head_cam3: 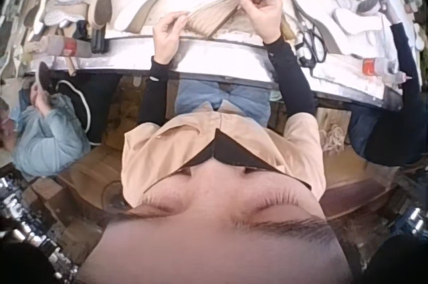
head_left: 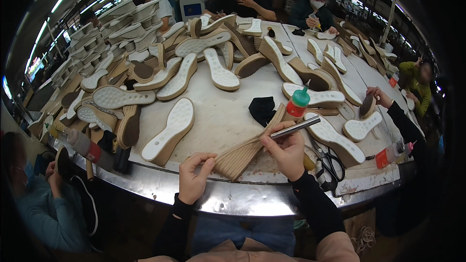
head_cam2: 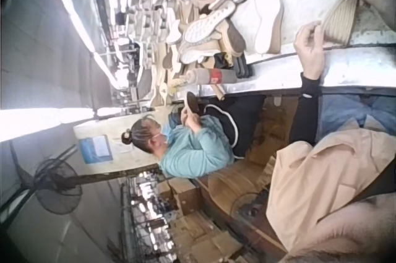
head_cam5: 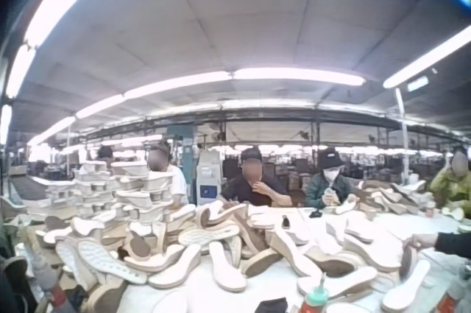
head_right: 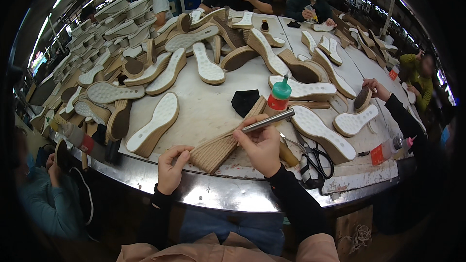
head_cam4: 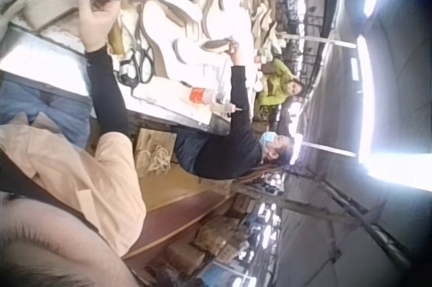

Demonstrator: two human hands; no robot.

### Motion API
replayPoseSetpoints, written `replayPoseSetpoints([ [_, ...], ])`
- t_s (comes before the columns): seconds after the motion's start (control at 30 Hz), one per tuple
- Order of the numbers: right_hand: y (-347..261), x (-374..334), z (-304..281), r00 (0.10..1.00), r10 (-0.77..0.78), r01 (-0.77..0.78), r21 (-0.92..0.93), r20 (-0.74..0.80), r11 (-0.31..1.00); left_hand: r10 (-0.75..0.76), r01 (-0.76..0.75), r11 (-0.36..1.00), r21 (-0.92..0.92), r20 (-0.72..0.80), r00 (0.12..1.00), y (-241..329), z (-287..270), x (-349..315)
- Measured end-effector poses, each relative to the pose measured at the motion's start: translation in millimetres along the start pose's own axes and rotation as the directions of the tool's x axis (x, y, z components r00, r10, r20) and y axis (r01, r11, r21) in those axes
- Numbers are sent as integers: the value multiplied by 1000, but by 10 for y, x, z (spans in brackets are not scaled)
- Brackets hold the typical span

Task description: The person stitches a black fabric piece onto a beige shoe sole using a needle and thread. They repeatedly pass the needle through the material, pull the thread tight, and adjust the sole position on the table. The person also briefly wipes the sole with a cloth and handles a small metal tool during the process.

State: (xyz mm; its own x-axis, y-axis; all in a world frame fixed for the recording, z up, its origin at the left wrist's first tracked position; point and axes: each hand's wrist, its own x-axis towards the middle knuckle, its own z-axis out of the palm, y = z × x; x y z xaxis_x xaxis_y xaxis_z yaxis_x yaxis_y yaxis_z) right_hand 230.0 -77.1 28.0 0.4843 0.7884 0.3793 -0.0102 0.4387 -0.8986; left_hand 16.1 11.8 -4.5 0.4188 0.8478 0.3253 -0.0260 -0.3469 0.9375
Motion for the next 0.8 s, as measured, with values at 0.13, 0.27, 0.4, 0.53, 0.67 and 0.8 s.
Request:
replayPoseSetpoints([
  [0.13, 17, 21, -89, 989, -103, 97, -55, -108, 994, 142, -153, 973, 172, 73, 987, 10, 116, 94],
  [0.27, 19, 38, -161, 968, -217, 184, -232, -126, 955, 6, -22, 986, 163, 102, 995, 60, 229, 221],
  [0.4, 73, 66, -185, 894, -446, 394, -557, 46, 732, 29, -68, 972, 224, 173, 984, 130, 285, 380],
  [0.53, 157, 78, -193, 931, -364, 321, -443, -14, 837, -5, -52, 973, 226, 244, 970, 147, 306, 453],
  [0.67, 183, 96, -254, 940, -338, 323, -478, 58, 817, -83, 22, 978, 206, 295, 952, 154, 297, 512],
  [0.8, 241, 104, -205, 927, -376, 335, -461, 4, 822, 46, -158, 959, 237, 417, 908, 187, 346, 662],
])
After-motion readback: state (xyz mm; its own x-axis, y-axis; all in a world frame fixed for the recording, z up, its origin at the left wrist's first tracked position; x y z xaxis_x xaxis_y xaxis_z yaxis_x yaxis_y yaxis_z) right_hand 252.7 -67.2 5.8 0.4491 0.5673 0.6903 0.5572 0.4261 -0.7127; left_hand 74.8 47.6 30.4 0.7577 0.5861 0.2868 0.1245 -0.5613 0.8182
